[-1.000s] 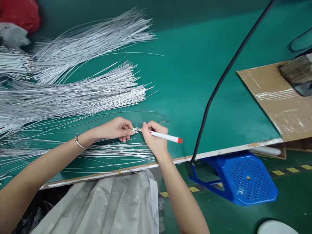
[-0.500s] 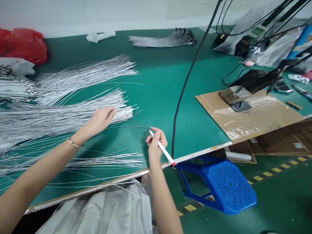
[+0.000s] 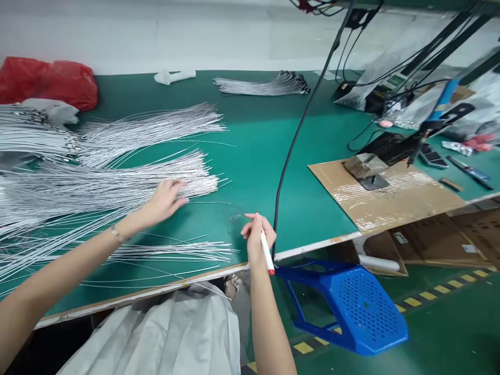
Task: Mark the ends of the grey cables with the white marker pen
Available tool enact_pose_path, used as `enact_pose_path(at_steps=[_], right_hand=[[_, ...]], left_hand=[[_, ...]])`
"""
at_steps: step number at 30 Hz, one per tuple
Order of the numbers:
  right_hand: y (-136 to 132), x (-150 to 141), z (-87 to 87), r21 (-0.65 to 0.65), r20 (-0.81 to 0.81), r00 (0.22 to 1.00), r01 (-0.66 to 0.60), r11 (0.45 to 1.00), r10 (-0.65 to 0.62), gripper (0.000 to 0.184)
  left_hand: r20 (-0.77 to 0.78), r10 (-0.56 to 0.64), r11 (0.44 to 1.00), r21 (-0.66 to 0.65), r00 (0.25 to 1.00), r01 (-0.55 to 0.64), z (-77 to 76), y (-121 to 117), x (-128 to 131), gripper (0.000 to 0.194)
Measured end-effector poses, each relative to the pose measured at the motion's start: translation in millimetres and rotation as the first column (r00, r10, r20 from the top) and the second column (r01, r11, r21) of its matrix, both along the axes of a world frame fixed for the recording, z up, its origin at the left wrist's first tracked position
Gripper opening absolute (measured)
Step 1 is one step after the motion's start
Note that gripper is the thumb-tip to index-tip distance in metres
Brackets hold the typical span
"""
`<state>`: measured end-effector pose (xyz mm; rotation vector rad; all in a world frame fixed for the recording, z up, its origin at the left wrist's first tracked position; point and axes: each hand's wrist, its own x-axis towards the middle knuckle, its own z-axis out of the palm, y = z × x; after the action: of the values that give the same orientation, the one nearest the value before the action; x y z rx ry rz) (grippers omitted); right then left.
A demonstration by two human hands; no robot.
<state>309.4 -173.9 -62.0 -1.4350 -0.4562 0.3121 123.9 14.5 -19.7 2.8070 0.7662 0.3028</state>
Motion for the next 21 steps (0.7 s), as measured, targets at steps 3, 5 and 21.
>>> enact_pose_path(at_steps=[3, 5, 21], right_hand=[[-20.9, -1.0, 2.4, -0.047, 0.022, 1.000, 0.019, 0.999, -0.018, 0.039], [-30.6, -4.8, 0.7, -0.055, 0.077, 0.997, 0.028, 0.998, -0.024, 0.034], [-8.6, -48.1, -19.6, -0.016, -0.011, 0.968, -0.253, 0.967, 0.252, 0.023]], left_hand=[[-0.135, -0.321, 0.923, -0.264, 0.937, 0.278, 5.8, -48.2, -44.0, 0.081], [-0.190, -0.388, 0.894, -0.314, 0.902, 0.319, 1.2, -72.1, -65.0, 0.099], [-0.192, -0.385, 0.918, -0.176, 0.903, 0.354, -16.5, -91.1, -62.9, 0.104]])
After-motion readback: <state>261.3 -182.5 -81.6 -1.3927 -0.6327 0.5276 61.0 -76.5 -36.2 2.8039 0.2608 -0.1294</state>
